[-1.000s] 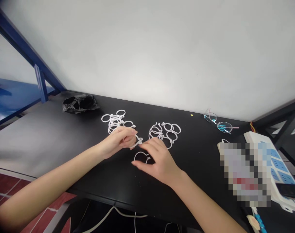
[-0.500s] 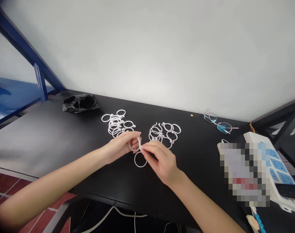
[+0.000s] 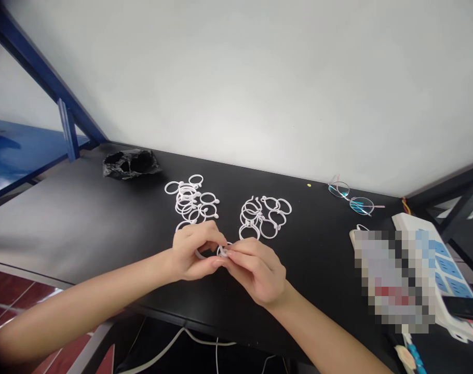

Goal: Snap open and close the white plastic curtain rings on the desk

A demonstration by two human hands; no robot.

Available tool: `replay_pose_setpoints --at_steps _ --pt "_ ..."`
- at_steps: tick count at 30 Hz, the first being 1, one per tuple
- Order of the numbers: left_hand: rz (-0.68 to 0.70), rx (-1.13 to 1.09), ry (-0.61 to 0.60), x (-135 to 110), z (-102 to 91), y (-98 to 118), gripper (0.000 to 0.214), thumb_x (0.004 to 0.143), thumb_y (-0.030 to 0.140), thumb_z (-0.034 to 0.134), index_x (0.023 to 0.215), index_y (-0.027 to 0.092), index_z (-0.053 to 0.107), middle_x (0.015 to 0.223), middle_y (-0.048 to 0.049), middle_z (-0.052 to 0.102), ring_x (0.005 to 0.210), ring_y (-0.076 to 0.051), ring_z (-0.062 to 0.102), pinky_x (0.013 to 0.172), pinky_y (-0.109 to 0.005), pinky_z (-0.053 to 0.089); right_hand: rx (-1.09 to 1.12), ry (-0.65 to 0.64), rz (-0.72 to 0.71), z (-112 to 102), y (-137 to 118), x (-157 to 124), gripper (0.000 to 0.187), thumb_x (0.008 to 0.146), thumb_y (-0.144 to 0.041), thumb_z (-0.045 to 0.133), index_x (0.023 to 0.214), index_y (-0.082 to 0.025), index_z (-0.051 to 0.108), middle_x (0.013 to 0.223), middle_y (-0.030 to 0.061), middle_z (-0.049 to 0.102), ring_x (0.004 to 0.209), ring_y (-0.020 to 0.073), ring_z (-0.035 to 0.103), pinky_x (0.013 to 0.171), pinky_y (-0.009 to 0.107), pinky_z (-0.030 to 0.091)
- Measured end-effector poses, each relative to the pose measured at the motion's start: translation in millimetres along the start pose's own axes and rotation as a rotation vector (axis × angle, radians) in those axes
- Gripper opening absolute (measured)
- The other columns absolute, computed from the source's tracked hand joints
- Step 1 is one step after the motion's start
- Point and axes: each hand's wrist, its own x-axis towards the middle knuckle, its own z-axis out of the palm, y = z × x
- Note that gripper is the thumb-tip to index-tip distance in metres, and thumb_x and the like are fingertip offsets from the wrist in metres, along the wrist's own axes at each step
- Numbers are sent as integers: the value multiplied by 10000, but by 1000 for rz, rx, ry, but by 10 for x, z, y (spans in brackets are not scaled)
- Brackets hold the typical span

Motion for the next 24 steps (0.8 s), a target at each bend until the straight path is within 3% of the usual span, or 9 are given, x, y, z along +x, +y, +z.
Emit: replay_pose_setpoints --at_steps 4,9,20,24 --pt "-86 -52 -57 -6 -34 -23 494 963 558 354 779 174 604 495 38 403 417 -92 377 426 -228 347 33 -5 -9 53 25 -2 347 853 -35 633 1147 -220 616 843 62 716 722 183 704 572 305 613" --pt "-195 -188 -25 -22 -2 -20 671 967 626 177 738 153 595 476 28 405 402 -90 374 435 -226 329 41 -6 6 97 28 -23 287 860 -33 616 1079 -219 610 797 44 698 659 165 676 523 288 586" --pt "-518 -358 -77 3 36 5 750 947 672 168 633 132 585 437 21 407 404 -80 372 430 -209 284 67 77 114 191 3 -107 233 816 25 626 907 -189 608 755 23 677 602 125 625 489 229 530" --pt "-757 -512 -67 27 77 21 754 913 723 183 606 139 549 409 30 382 387 -79 355 414 -207 277 72 123 129 228 24 -110 245 805 43 624 897 -184 609 759 23 671 611 123 619 496 230 524"
